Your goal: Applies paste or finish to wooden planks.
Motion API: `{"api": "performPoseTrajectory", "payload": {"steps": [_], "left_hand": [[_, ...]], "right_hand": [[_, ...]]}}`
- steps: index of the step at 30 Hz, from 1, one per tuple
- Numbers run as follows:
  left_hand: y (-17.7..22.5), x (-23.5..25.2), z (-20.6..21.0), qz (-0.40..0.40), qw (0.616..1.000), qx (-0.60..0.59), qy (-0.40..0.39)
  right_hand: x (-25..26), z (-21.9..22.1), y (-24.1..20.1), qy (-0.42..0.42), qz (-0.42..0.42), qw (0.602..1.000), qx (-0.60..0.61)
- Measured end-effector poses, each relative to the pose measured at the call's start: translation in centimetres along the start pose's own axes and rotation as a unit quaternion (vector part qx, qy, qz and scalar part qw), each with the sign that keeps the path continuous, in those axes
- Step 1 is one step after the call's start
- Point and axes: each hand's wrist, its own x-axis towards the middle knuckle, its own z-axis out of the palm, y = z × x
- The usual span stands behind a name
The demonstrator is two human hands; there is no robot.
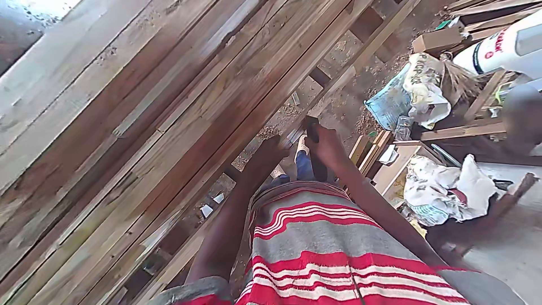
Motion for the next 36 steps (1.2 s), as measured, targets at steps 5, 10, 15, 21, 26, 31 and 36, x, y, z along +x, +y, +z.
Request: {"api": "performPoseTrajectory", "payload": {"steps": [5,10,15,21,26,31,36], "left_hand": [[0.7,-0.1,-0.2,-0.024,1.000,0.017,-0.005],[-0.5,1.2,-1.2,-0.043,0.989,-0.123,-0.075],[-0.1,1.2,-2.2,-0.042,0.978,-0.163,-0.121],[-0.5,1.3,-1.7,-0.038,0.979,-0.170,-0.102],[-0.8,1.2,-0.8,-0.009,0.998,-0.028,-0.050],[0.4,0.1,-0.1,-0.007,1.000,0.019,0.004],[0.0,0.1,0.7,-0.004,0.997,0.072,0.033]], "right_hand": [[-0.9,-0.5,0.7,-0.064,-0.002,0.998,-0.002],[0.8,-1.6,3.3,0.018,-0.021,0.997,0.074],[4.8,-1.0,4.3,0.060,-0.028,0.998,0.013],[0.8,0.2,1.4,-0.013,0.001,0.994,-0.112],[1.8,-3.3,0.9,0.023,0.039,0.998,-0.043],[1.6,-1.0,0.3,0.024,0.028,0.999,0.009],[-2.0,-0.2,-0.2,-0.051,0.003,0.998,-0.037]]}}
